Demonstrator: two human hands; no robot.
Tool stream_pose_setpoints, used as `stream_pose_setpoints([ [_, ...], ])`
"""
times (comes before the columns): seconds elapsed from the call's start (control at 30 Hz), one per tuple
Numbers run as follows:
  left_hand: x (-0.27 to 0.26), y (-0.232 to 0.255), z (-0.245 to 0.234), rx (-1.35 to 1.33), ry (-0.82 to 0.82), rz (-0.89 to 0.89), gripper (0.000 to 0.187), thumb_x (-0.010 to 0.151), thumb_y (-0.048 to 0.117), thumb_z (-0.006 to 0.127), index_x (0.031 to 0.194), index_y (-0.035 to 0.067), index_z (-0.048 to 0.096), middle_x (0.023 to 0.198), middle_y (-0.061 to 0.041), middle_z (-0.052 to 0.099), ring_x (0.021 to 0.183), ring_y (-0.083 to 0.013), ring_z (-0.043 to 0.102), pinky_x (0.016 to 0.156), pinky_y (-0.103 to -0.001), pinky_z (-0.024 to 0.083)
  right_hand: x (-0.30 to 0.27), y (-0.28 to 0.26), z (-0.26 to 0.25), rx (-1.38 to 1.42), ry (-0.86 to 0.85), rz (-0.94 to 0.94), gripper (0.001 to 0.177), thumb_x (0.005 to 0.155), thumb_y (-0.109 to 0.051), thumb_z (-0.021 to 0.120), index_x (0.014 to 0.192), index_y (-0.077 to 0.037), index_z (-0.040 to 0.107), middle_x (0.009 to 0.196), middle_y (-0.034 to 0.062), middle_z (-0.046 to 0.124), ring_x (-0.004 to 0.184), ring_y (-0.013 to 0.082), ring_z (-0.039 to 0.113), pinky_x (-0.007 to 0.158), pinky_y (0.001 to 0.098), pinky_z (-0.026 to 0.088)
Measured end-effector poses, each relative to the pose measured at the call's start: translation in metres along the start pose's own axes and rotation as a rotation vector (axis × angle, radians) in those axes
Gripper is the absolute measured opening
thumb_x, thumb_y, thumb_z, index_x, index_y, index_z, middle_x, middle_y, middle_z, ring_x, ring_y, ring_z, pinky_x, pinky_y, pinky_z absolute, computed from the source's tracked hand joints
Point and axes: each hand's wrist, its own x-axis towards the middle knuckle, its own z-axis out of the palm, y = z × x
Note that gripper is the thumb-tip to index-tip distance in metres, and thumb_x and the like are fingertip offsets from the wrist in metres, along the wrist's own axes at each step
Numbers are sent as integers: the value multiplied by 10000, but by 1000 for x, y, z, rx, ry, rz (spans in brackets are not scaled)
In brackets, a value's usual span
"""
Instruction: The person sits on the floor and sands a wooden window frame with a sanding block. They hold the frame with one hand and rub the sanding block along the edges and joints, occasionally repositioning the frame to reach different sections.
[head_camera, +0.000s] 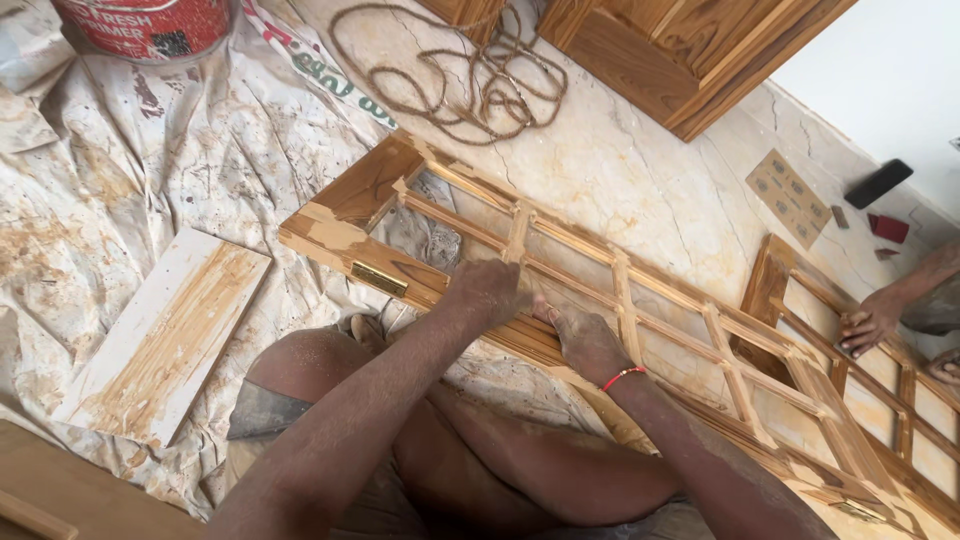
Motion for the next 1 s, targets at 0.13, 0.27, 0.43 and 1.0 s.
stream_pose_setpoints([
  [0.13,-58,11,-34,213,74,240,935,800,809,660,1344,55,571,1195,-185,672,1199,-348,596,1065,-579,390,3,3,-32,-119,-62,-103,370,1050,-272,399,1178,-70,680,909,201,655,838,380,648,786,510,530],
  [0.27,-94,27,-80,428,217,354,751,804,689,708,1258,94,637,1056,-113,716,1060,-286,679,959,-524,500,11,-13,-100,-14,-245,184,522,1102,-438,419,1080,6,693,883,182,680,835,305,658,825,440,561],
  [0.43,-120,71,-141,465,122,354,574,892,571,689,1233,111,645,893,-98,712,883,-238,722,794,-412,610,17,-48,-186,120,-473,321,577,969,-529,498,1270,-75,689,1074,133,767,961,217,712,891,365,587],
  [1.0,-140,74,-171,434,131,338,626,811,601,753,1298,216,665,1093,-130,709,1116,-306,657,999,-491,481,32,-50,-189,127,-692,305,557,985,-444,516,1400,-83,606,1326,60,718,1179,155,643,1031,302,488],
])
